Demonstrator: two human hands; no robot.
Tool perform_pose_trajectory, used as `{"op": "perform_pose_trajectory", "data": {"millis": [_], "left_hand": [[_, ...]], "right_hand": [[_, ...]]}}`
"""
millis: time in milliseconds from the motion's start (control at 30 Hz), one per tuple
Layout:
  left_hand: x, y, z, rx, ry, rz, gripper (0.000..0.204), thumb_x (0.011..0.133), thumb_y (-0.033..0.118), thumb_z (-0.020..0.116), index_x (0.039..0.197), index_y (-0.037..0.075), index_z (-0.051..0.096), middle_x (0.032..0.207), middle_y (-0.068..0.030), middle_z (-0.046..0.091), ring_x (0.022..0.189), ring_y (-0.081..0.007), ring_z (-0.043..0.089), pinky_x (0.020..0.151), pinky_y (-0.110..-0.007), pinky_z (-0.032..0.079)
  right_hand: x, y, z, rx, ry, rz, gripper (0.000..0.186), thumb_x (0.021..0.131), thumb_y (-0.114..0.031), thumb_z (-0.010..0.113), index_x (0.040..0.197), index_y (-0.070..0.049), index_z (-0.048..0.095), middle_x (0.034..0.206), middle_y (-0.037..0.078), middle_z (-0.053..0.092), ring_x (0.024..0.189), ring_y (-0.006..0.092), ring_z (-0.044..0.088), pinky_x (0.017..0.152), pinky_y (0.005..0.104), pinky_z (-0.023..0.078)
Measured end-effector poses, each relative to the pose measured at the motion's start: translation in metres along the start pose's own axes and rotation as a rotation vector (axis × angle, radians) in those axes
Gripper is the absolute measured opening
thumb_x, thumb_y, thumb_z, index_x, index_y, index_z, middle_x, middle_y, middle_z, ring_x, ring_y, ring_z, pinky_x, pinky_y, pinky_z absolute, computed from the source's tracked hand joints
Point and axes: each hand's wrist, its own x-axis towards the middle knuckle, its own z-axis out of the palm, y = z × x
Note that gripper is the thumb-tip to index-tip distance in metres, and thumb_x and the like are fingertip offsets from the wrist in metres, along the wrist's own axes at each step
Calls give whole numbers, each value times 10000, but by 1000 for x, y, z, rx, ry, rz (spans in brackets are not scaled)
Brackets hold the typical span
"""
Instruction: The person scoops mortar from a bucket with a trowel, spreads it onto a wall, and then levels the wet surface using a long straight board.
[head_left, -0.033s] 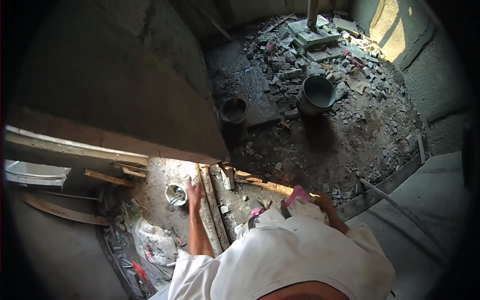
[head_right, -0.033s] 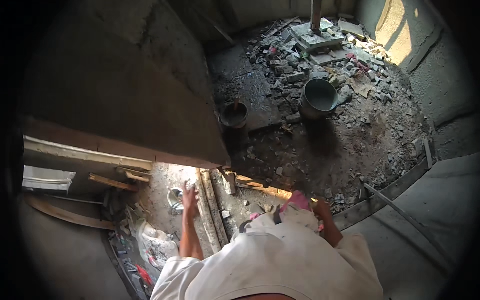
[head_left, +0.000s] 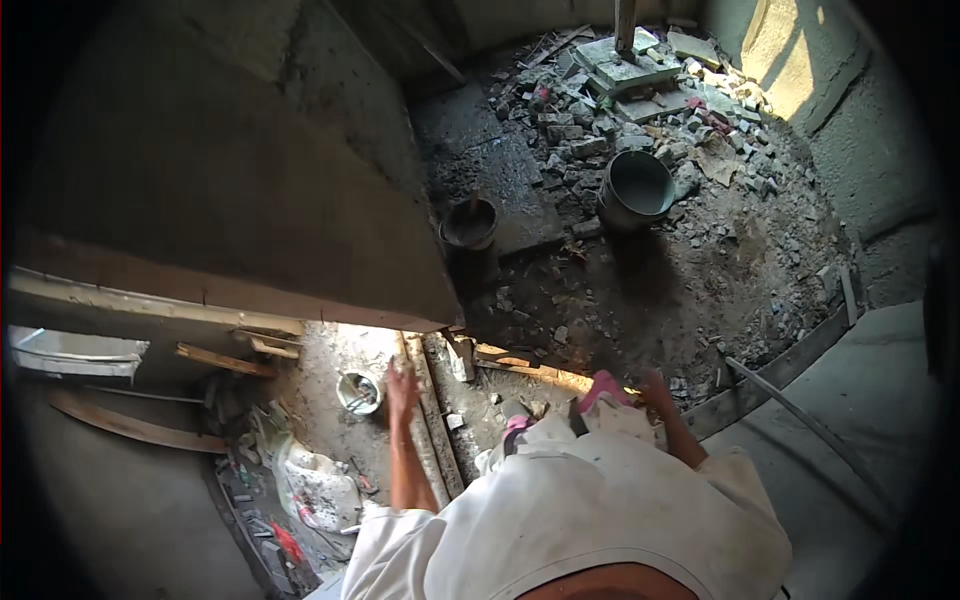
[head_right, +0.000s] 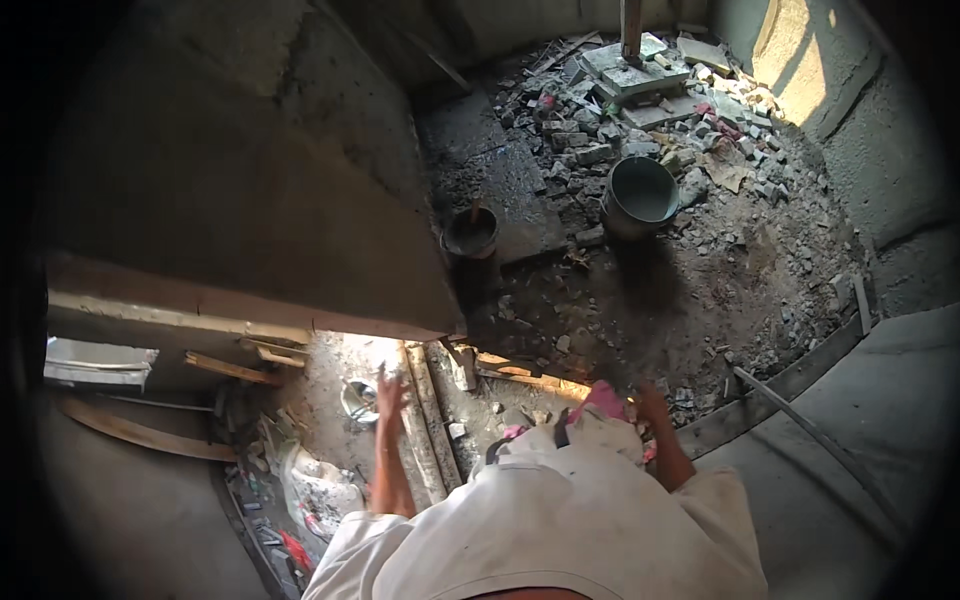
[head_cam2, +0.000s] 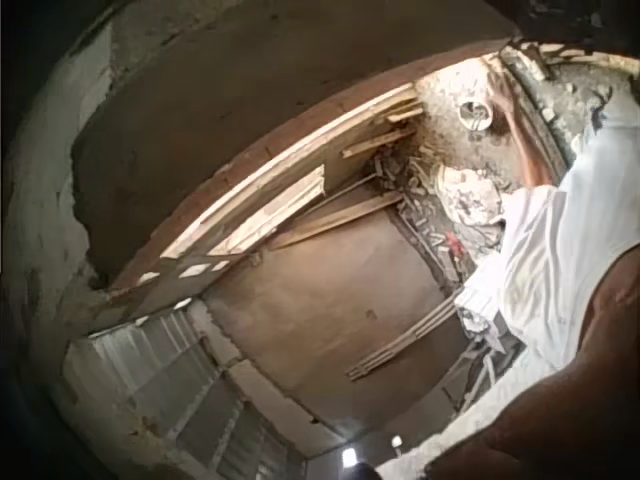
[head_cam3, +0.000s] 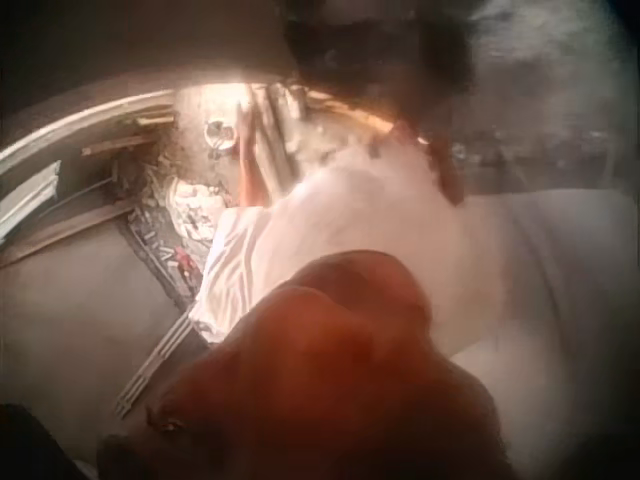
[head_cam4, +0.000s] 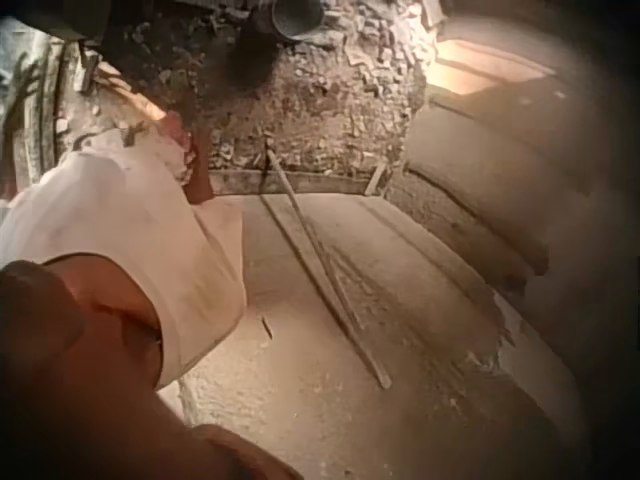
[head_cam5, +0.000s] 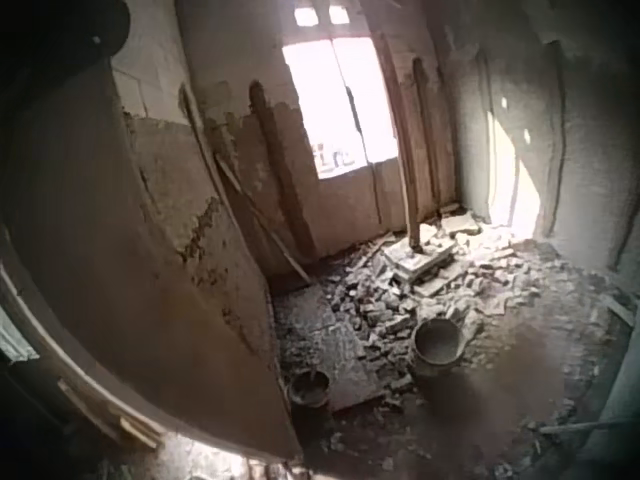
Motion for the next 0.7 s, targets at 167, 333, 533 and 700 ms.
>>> {"op": "perform_pose_trajectory", "data": {"millis": [167,333,533,700], "left_hand": [[-51,-37,71,-64,-35,-293,837,932,368,593,1537,243,29,1358,-176,479,996,-320,634,734,-502,515],[-93,-99,77,-118,115,-750,890,904,369,646,1527,228,27,1237,-147,525,849,-301,665,626,-471,514],[-31,-122,78,-425,199,-786,931,902,411,643,1514,239,-37,1184,-127,539,959,-316,620,801,-569,492],[168,-89,103,-595,118,-615,875,889,432,653,1518,210,87,1457,-202,352,1162,-363,547,878,-528,474]], "right_hand": [[120,-17,-95,492,211,288,480,890,-176,572,1341,-34,487,1114,155,614,785,206,633,656,335,520],[190,-21,-129,197,171,197,452,870,-157,581,1297,-23,515,1059,155,640,797,221,649,682,346,532],[261,-163,-81,166,-59,-190,462,836,-187,618,1269,-45,540,1094,166,662,1003,298,649,863,369,509],[336,-282,-59,141,-325,-234,457,849,-174,611,1284,-59,528,1197,173,619,1055,311,621,860,402,501]]}}
